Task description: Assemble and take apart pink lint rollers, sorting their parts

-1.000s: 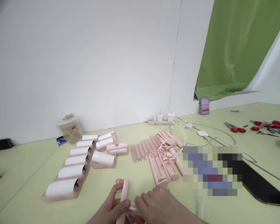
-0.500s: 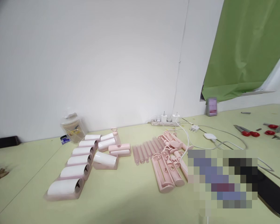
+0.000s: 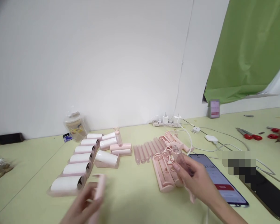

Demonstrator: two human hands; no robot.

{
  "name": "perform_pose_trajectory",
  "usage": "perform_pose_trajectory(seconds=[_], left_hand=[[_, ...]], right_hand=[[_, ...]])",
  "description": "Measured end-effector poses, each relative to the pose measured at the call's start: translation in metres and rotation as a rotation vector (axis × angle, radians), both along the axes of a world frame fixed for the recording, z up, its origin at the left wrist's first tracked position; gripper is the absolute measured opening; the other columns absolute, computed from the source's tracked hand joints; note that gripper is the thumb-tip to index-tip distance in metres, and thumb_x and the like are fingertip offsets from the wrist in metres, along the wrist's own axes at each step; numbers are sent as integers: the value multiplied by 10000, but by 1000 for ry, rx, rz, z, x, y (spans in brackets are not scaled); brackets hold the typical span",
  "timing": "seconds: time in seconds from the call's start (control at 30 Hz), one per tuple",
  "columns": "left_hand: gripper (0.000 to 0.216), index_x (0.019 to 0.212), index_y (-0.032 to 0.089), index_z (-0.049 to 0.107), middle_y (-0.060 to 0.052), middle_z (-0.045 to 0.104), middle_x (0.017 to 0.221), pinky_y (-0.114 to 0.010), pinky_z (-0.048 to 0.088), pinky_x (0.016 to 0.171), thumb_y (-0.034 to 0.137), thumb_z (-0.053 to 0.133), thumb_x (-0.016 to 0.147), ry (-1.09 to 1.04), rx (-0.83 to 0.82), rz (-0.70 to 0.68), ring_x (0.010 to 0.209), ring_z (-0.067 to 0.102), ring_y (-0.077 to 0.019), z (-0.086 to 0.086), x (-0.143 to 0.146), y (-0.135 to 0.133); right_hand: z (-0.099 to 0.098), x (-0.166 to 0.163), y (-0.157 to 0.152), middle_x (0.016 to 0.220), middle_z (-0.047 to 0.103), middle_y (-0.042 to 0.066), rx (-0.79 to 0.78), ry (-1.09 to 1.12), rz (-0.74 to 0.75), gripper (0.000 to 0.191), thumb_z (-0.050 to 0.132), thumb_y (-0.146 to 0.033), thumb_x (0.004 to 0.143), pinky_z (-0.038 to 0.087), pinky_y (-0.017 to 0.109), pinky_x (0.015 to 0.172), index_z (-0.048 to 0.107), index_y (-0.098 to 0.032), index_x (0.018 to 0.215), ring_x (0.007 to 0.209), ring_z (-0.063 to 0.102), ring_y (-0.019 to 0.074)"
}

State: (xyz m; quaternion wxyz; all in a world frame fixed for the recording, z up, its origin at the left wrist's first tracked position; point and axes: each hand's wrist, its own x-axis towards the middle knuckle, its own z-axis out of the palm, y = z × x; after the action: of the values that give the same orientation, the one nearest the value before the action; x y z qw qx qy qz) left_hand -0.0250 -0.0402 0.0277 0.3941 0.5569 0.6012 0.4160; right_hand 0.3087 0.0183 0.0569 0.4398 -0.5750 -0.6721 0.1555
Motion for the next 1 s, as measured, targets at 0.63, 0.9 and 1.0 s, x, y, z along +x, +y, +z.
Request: perform_pose_trajectory(seconds=[0.63, 0.9, 1.0], left_hand=[[453, 937, 171, 461, -51, 579, 771, -289, 386, 609, 575, 346, 768, 178, -3, -353, 659, 552, -188, 1, 131, 83], [582, 836, 115, 520, -1, 533, 582, -220, 339, 469, 667, 381, 712, -696, -713, -761, 464, 506, -109, 12, 72, 50], [327, 830, 145, 495, 75, 431, 529, -180, 281, 426, 440, 583, 721, -804, -514, -536, 393, 387, -36, 2, 60, 38]], right_hand=[[9, -14, -28, 659, 581, -17, -82, -173, 399, 301, 477, -291, 761, 418, 233, 515, 480, -239, 1057, 565, 553, 146], [28, -67, -17, 942, 541, 23, 43, -592, 635, 311, 647, -408, 632, 331, 224, 501, 507, -237, 851, 598, 524, 136], [30, -73, -14, 922, 486, 27, -77, -324, 566, 239, 535, -427, 739, 374, 252, 590, 466, -229, 856, 709, 495, 155]])
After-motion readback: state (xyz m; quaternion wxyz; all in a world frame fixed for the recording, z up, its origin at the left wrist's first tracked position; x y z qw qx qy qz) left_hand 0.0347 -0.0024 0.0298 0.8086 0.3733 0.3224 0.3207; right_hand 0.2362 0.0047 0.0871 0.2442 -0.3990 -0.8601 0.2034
